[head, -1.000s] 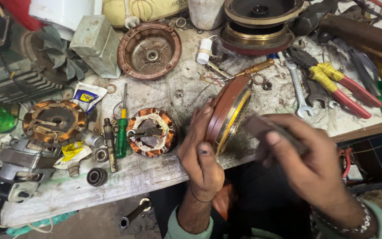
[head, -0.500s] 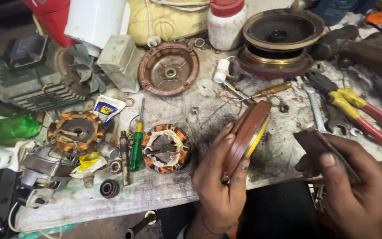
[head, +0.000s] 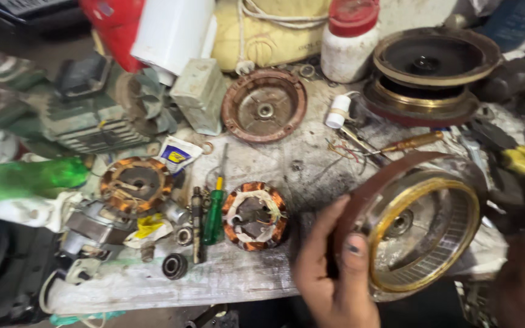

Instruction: The person scrubs a circular metal part with a small abrasive block, rotating it to clean different areas. The person then uses a screwdriver to scrape residue from the inner groove of the part.

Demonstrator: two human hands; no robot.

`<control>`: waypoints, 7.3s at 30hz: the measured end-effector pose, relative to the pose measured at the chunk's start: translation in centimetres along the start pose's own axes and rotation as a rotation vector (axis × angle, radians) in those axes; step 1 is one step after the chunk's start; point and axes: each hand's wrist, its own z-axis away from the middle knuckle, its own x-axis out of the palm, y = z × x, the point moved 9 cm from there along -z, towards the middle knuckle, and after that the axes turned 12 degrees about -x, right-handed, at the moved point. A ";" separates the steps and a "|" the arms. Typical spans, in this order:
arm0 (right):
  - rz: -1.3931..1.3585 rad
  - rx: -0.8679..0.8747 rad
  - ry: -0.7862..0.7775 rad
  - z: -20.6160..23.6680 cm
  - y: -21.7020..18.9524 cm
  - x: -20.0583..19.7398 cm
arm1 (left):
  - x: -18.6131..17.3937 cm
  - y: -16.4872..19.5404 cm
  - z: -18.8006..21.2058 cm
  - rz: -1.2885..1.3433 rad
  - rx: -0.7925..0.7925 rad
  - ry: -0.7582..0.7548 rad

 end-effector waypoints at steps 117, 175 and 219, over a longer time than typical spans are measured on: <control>0.383 -0.658 -0.646 -2.4 -17.3 9.6 | 0.9 -8.2 0.3 0.937 -0.510 -0.691; 0.203 -0.075 -0.040 -6.5 -12.7 3.7 | -1.4 -7.0 -1.0 0.834 -0.410 -0.458; 0.043 -0.112 -0.100 -6.0 -12.3 3.0 | -0.8 -7.2 -0.7 0.901 -0.480 -0.524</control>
